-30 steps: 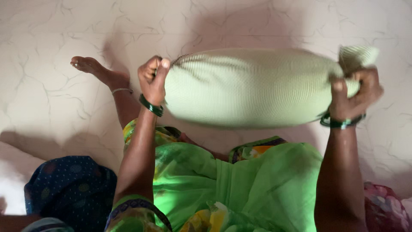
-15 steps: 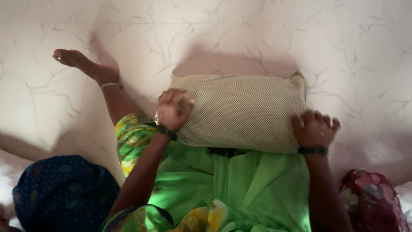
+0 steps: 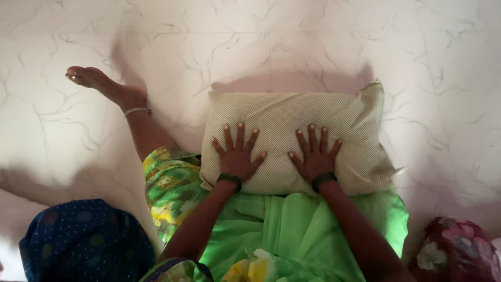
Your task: The person sits on the floor and fluffs two pillows, then places a light green pillowcase on one pillow and a pink patterned pillowcase on the other. They smooth and adjust the cases to fit neatly, then pat and arrange the pillows on the floor.
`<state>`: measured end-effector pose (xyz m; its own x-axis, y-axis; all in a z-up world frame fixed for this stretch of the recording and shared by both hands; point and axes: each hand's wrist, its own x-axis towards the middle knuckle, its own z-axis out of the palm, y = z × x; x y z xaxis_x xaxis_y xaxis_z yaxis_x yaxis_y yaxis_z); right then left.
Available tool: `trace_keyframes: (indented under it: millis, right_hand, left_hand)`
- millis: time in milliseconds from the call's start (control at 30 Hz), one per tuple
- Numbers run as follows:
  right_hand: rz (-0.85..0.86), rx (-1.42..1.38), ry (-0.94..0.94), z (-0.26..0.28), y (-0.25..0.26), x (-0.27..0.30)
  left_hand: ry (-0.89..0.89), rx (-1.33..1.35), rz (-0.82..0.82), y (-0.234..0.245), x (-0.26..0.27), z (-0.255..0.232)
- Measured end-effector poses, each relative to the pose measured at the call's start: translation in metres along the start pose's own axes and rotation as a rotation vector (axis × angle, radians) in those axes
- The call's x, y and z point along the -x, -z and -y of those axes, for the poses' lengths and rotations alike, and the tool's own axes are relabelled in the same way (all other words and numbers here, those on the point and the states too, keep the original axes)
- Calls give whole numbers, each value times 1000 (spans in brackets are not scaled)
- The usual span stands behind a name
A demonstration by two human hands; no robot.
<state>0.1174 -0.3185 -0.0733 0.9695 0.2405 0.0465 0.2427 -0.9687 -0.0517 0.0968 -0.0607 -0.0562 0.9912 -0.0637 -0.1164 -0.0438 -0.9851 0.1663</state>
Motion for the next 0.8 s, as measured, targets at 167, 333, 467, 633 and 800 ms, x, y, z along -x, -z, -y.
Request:
trace_keyframes:
  millis: [167, 333, 467, 633, 800]
  right_hand:
    - [-131, -79, 23, -17, -22, -14]
    - [-311, -100, 127, -29, -34, -1]
    - [19, -119, -281, -89, -33, -28]
    - [-560, 66, -539, -173, -38, -6]
    - [-264, -507, -919, -209, -51, 10]
  left_hand:
    - [5, 2, -186, -19, -21, -8]
    - [7, 60, -180, -31, -12, 1]
    - [-36, 138, -377, -45, -14, 6]
    - [67, 292, -449, -59, -33, 40]
    - [595, 774, -387, -58, -45, 110]
